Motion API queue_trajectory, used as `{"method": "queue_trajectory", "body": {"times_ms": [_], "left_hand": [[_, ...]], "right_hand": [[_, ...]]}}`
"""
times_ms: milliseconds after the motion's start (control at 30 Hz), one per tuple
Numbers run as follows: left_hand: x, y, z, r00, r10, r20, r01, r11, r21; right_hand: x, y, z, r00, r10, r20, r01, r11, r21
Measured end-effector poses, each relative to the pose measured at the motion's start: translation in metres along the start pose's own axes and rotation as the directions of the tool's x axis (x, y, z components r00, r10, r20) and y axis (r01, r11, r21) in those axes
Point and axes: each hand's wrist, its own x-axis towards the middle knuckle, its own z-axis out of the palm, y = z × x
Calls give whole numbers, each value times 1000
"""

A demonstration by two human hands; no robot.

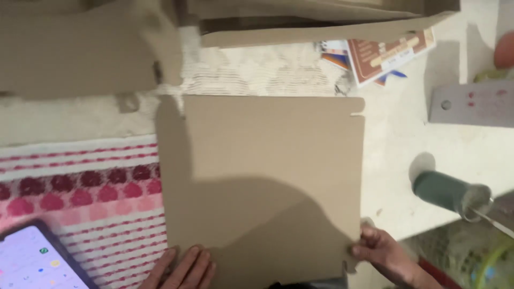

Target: Fold and assemble flat cardboard blanks into completed pizza boxes.

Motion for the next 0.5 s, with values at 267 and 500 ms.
{"method": "queue_trajectory", "body": {"times_ms": [267, 500], "left_hand": [[17, -21, 0, 988, 11, -153, 4, 995, 98], [7, -19, -60, 963, 268, 15, -268, 963, 10]], "right_hand": [[49, 8, -36, 858, 191, -477, -255, 964, -72], [26, 19, 20, 894, -277, -353, 295, 955, -3]]}}
